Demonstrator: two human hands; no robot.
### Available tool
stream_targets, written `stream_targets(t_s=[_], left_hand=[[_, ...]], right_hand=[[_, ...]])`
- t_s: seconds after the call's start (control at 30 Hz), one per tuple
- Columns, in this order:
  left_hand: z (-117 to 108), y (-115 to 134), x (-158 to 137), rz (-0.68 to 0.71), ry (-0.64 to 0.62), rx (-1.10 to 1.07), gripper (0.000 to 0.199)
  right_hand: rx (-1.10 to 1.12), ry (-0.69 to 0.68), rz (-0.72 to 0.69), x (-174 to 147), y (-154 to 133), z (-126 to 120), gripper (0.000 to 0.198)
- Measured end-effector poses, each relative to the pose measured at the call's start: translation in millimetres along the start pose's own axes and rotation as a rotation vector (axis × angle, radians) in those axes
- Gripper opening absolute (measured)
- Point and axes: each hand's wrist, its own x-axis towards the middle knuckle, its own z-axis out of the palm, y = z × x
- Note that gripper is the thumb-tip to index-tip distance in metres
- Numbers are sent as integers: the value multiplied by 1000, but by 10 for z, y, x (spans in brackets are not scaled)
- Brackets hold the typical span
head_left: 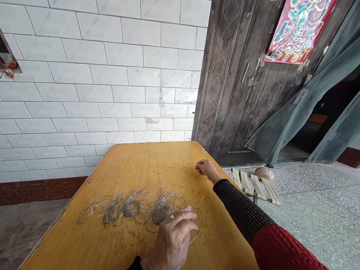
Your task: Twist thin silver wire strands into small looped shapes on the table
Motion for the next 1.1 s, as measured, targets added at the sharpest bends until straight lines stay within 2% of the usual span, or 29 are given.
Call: stream_targets(t_s=[0.17,0.33,0.57,0.67,0.77,0.9,1.0,1.1], left_hand=[[28,-26,-6,52,4,48,36],[43,-32,3,54,13,89,35],[20,-36,9,65,-5,79,35],[-2,-38,11,28,-37,26,38],[-32,-61,17,-75,-22,-86,40],[-104,-100,70,-234,106,-209,34],[-180,-123,134,-305,208,-210,28],[-244,-165,171,-370,273,-174,25]], right_hand=[[-53,-3,53,190,8,126,27],[-105,-6,78,262,10,163,28],[-177,-13,11,193,-25,129,24],[-189,-7,-61,45,-72,58,18],[-169,-15,-149,-207,-114,-34,16],[-145,-112,-234,-634,-116,-111,13],[-154,-214,-288,-906,-43,-121,7],[-185,-277,-344,-1049,78,-136,8]])
